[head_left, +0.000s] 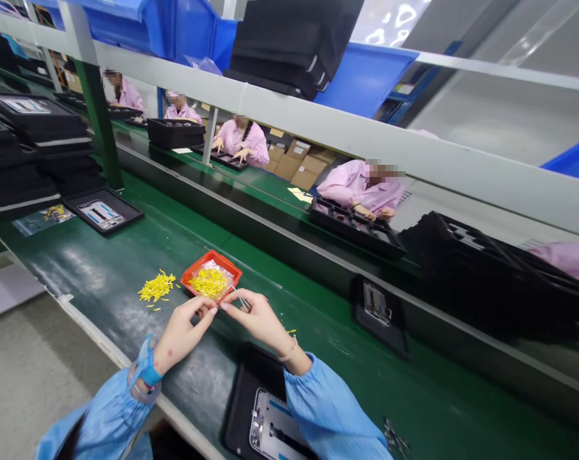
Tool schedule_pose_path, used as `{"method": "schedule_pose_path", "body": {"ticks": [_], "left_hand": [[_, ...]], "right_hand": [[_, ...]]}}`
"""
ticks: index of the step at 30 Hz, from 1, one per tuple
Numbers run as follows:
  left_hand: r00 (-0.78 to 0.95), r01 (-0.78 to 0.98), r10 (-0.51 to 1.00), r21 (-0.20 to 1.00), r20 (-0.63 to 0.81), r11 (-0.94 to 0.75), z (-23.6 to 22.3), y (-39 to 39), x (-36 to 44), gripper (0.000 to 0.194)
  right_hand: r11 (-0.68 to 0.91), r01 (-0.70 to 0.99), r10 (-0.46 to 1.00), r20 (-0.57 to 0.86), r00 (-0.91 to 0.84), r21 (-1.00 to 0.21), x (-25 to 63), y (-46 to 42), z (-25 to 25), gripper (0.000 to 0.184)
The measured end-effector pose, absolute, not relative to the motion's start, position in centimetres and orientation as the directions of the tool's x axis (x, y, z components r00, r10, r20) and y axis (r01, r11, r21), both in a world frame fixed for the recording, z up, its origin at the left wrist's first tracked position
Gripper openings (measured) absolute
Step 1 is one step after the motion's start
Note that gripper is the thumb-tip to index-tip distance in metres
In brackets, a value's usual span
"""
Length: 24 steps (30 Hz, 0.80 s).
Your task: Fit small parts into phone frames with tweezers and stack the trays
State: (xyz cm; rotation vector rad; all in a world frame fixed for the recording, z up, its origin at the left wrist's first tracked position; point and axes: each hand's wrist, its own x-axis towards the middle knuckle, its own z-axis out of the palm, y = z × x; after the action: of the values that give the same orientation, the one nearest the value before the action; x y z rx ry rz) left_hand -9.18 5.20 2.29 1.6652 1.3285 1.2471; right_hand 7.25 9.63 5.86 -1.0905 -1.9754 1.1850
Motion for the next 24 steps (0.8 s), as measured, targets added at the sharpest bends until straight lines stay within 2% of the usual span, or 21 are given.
{"method": "schedule_pose_path", "body": {"ticks": [6,16,24], "left_hand": [[0.108,0.379,0.972,0.896,0.208,-0.234,2.7,4.9,-7.7,0.019],[0.16,0.363,0.937,0.864,0.31,-0.348,3.0,4.3,-6.3,0.015],[0.151,0.385,0.935,0.852,0.322,-0.355,3.1,4.2,-5.7,0.017]], "right_hand": [[0.227,0.38,0.909,0.055,-0.413,-0.897,8.5,8.3,5.5,0.018],[0.12,0.344,0.942,-0.002,-0.336,-0.931,9.8,6.7,5.0,0.019],[0.13,0.337,0.943,0.012,-0.332,-0.933,10.2,5.8,4.9,0.017]]}}
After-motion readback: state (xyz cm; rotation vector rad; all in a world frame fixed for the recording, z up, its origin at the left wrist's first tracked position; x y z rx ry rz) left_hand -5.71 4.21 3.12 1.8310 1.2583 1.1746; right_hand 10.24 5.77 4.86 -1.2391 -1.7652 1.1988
